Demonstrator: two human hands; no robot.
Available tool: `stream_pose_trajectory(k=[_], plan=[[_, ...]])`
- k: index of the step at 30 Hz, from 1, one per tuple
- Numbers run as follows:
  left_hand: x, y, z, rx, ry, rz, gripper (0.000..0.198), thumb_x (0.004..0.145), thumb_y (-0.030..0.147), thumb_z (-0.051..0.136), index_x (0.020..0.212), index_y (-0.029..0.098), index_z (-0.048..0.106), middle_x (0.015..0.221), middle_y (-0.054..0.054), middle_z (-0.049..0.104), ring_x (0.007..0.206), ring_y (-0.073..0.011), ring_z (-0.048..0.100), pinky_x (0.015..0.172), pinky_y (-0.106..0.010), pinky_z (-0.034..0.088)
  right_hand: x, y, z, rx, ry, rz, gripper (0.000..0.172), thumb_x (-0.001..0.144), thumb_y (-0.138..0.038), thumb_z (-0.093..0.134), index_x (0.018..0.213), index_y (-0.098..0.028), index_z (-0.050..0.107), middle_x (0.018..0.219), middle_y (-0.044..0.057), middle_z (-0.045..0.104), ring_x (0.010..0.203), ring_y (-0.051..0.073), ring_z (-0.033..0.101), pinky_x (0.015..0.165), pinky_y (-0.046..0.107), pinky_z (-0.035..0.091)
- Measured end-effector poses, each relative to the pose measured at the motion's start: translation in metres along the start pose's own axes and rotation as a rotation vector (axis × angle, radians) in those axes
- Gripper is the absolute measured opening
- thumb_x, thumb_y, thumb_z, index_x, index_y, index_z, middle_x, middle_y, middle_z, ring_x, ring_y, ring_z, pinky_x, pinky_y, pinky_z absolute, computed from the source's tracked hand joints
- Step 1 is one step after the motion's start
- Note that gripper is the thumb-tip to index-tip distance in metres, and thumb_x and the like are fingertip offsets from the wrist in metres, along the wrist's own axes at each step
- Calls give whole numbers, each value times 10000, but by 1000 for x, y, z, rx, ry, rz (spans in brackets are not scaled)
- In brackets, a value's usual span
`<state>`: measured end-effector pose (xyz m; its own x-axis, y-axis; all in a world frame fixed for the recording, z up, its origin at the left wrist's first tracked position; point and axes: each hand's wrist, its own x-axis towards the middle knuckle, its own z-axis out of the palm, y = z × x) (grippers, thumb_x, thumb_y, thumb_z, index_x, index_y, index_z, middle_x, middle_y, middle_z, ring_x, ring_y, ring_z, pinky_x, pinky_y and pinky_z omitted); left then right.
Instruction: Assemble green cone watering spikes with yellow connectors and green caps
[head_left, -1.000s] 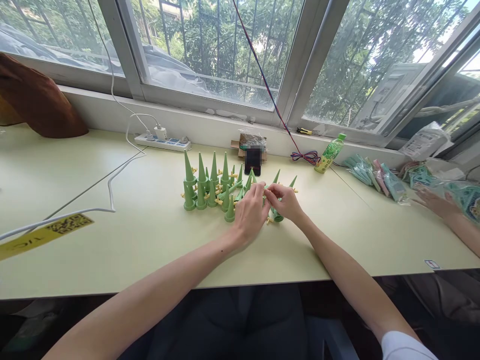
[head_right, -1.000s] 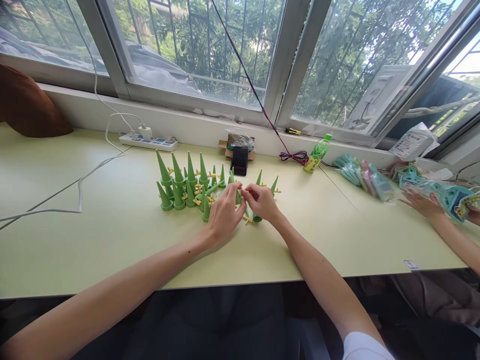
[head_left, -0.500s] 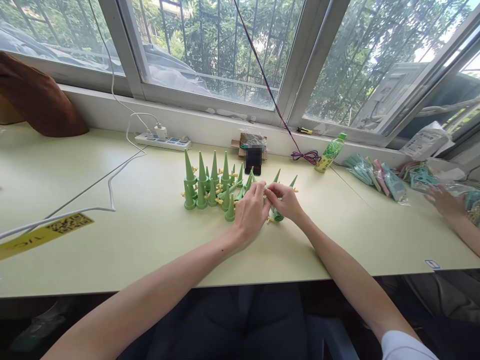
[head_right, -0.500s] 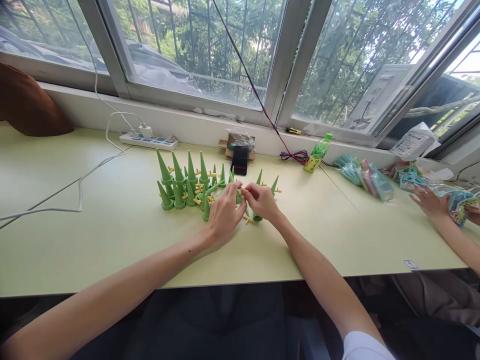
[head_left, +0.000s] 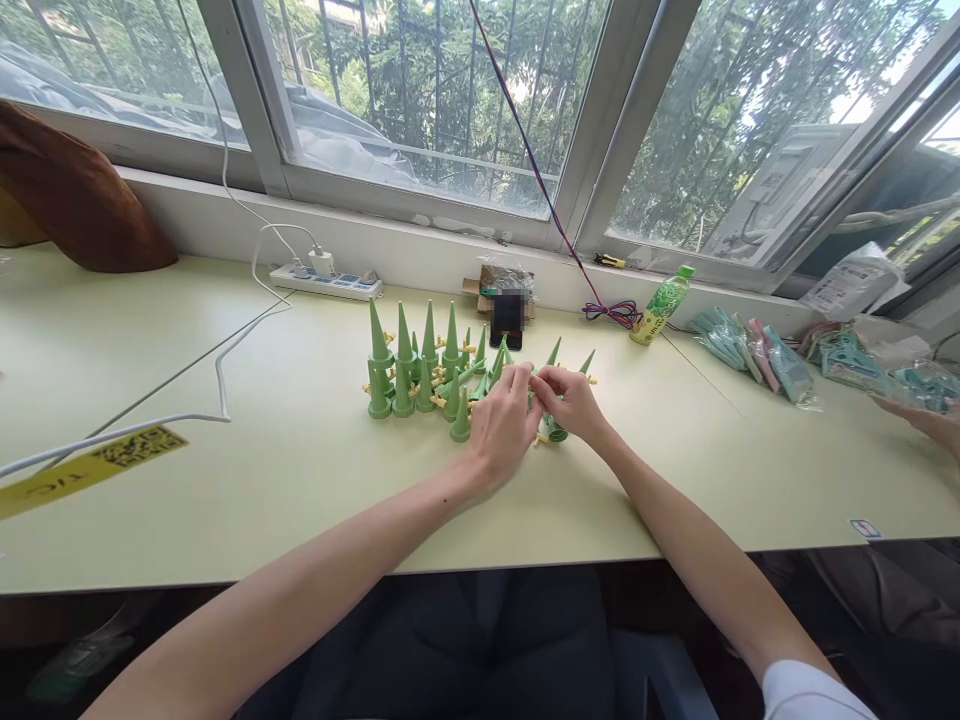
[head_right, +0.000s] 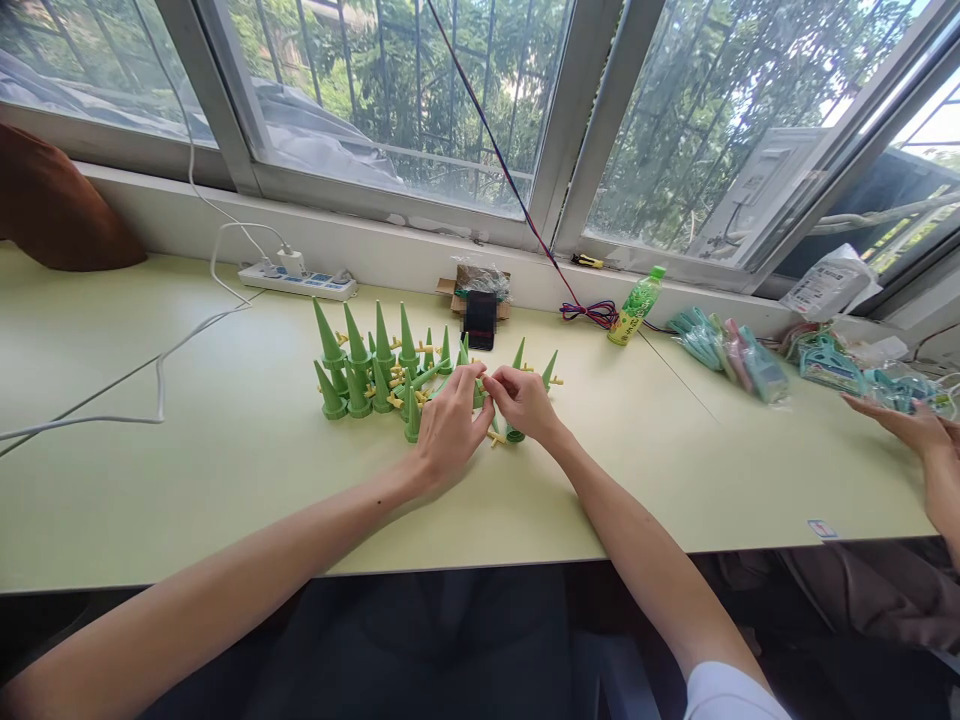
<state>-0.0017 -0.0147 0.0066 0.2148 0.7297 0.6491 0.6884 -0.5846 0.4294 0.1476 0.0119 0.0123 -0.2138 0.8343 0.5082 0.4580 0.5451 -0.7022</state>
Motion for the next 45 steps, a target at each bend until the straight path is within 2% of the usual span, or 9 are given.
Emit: stream_pose_trajectory(k=[4, 8, 10, 19, 24, 27, 32, 38, 45], plan=[[1, 1, -1, 3, -4, 7, 284, 928, 195, 506, 1208, 203, 458, 1134, -73, 640, 870, -188, 655, 527, -255, 386, 0, 1, 0, -55, 33, 12, 518, 926, -579, 514, 581, -196, 453, 498, -31, 434, 469, 96, 377, 472, 263, 291], [2, 1, -2, -7, 0, 6, 285, 935, 208, 504, 1216, 197, 455, 1147, -80, 635, 846, -181, 655, 521, -255, 382, -1, 0, 0, 31, 4, 14, 392, 904, -557, 571, 775, -187, 582, 548, -35, 483, 483, 104, 416, 479, 259, 315], [2, 0, -2, -7, 0, 4, 285, 937, 213, 502, 1217, 198, 455, 1153, -81, 635, 841, -179, 655, 516, -253, 377, -1, -1, 0, 53, -15, 6, 377, 898, -550, 586, 806, -184, 596, 564, -33, 494, 492, 107, 431, 485, 259, 328], [0, -1, 0, 4, 0, 24, 294, 930, 204, 498, 1220, 206, 449, 1170, -77, 631, 889, -187, 651, 528, -251, 389, 0, -1, 0, -51, 16, 20, 527, 916, -607, 516, 593, -195, 463, 507, -30, 449, 471, 95, 385, 472, 263, 301], [2, -1, -1, -16, -1, 9, 295, 932, 207, 494, 1224, 201, 452, 1165, -91, 632, 887, -193, 657, 534, -253, 407, -1, -1, 0, 34, 5, 32, 437, 909, -608, 527, 789, -192, 582, 571, -21, 516, 494, 114, 453, 482, 262, 361], [2, 0, -1, -14, -8, 2, 292, 935, 208, 492, 1225, 202, 454, 1165, -87, 630, 880, -192, 656, 543, -255, 414, -1, -2, 0, 89, 1, 36, 398, 919, -582, 528, 838, -195, 579, 585, -19, 527, 500, 122, 483, 493, 264, 394], [2, 0, -2, -15, -21, -5, 280, 945, 223, 480, 1224, 211, 451, 1145, -77, 630, 876, -188, 650, 543, -253, 405, -1, -1, 0, 40, 17, 41, 406, 932, -557, 518, 740, -200, 530, 529, -36, 470, 461, 110, 422, 464, 262, 329], [1, 0, -2, -15, -22, 13, 290, 933, 200, 488, 1218, 209, 438, 1115, -68, 636, 889, -187, 651, 550, -258, 410, 0, 1, 0, -111, 54, 24, 565, 930, -631, 465, 566, -202, 419, 475, -38, 400, 459, 95, 359, 475, 262, 282], [1, -1, 0, -8, -3, 8, 302, 941, 215, 484, 1239, 205, 435, 1170, -87, 631, 889, -189, 652, 538, -257, 402, -1, -1, -1, -25, 4, 4, 471, 916, -623, 506, 724, -195, 552, 561, -23, 494, 494, 110, 413, 491, 263, 315]])
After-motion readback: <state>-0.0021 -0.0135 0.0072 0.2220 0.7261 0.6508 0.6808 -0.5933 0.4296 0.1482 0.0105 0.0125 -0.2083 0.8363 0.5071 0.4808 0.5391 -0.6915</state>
